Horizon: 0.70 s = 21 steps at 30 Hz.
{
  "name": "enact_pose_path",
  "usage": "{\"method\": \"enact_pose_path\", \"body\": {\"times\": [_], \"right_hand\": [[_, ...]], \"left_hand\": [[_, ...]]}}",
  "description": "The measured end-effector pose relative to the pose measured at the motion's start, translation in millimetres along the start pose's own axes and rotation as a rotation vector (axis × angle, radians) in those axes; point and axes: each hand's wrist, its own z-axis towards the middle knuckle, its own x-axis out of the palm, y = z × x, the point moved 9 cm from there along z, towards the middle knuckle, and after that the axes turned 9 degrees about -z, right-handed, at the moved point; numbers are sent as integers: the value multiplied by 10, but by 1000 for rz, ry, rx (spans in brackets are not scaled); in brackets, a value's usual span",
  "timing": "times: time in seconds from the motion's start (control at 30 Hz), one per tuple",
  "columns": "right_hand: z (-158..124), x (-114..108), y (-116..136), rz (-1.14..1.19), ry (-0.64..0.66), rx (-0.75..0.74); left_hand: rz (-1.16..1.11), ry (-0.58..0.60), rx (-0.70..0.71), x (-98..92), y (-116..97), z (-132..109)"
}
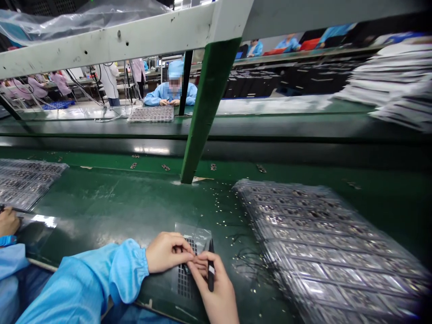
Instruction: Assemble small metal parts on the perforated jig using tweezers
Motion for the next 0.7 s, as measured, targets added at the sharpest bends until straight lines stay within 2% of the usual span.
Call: {"method": "enact_pose_path", "body": {"times": [0.27,0.5,0.7], "right_hand": [[28,-7,-84,64,1,43],[47,-26,-15,149,15,47],[34,-55,49,110,-41,8]], "left_hand": [[1,-69,59,-88,-52,-11],[10,-6,164,-20,-122,-40],[10,-30,118,-24,-89,-36]]}}
